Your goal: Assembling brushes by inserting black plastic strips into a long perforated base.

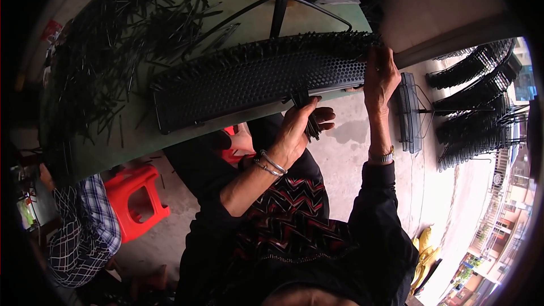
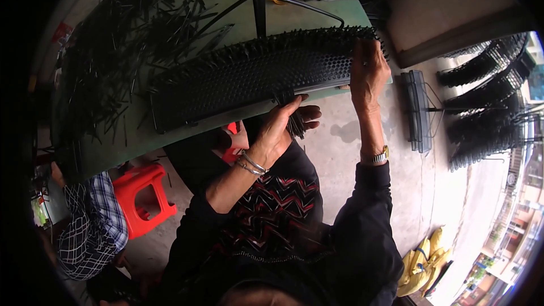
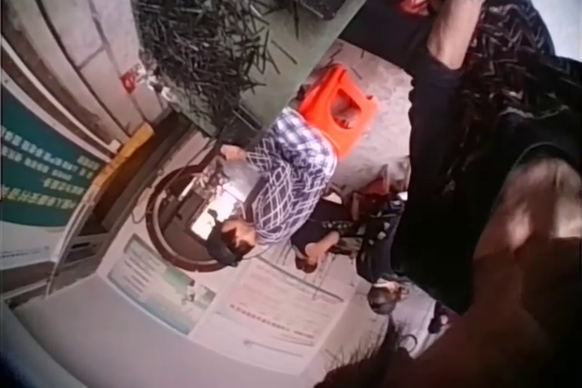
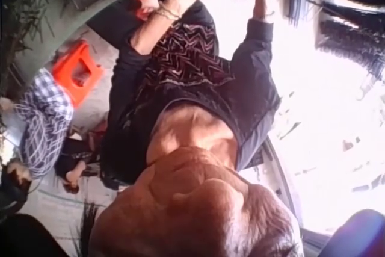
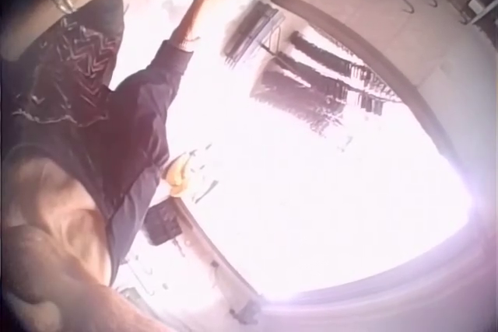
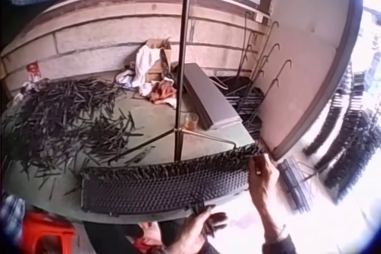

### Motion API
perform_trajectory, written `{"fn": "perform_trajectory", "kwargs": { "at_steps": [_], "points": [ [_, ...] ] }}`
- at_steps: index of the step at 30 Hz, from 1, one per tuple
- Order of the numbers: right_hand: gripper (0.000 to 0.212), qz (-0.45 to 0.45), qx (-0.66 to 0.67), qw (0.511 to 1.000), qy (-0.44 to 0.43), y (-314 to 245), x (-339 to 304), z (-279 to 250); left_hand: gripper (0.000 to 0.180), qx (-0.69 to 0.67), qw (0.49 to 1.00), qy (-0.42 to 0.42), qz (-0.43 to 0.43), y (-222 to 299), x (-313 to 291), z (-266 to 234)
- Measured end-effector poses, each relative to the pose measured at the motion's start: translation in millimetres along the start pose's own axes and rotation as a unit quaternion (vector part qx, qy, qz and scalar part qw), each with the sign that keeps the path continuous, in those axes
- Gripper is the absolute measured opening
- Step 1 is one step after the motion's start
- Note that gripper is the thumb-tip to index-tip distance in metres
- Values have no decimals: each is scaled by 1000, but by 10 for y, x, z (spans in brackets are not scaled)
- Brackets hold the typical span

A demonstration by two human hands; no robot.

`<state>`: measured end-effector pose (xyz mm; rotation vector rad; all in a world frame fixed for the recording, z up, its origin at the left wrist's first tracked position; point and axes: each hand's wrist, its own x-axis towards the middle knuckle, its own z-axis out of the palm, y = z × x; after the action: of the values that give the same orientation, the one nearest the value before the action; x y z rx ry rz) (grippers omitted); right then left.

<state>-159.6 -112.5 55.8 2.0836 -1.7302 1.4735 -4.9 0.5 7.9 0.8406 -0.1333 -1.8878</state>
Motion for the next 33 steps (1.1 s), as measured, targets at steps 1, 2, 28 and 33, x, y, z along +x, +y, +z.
{"fn": "perform_trajectory", "kwargs": {
  "at_steps": [1,2,28,33],
  "points": [
    [10,5,8,1000,3,16,-6,30,27,-15,1000,-4,4,-10,5,-19],
    [10,5,9,1000,2,12,-2,32,27,-30,999,-8,7,-6,-1,-21],
    [7,-42,43,992,-108,-98,97,53,27,65,998,3,-14,95,-162,2],
    [8,-22,29,990,-134,-13,42,133,29,79,997,-15,-10,121,-198,34]
  ]
}}
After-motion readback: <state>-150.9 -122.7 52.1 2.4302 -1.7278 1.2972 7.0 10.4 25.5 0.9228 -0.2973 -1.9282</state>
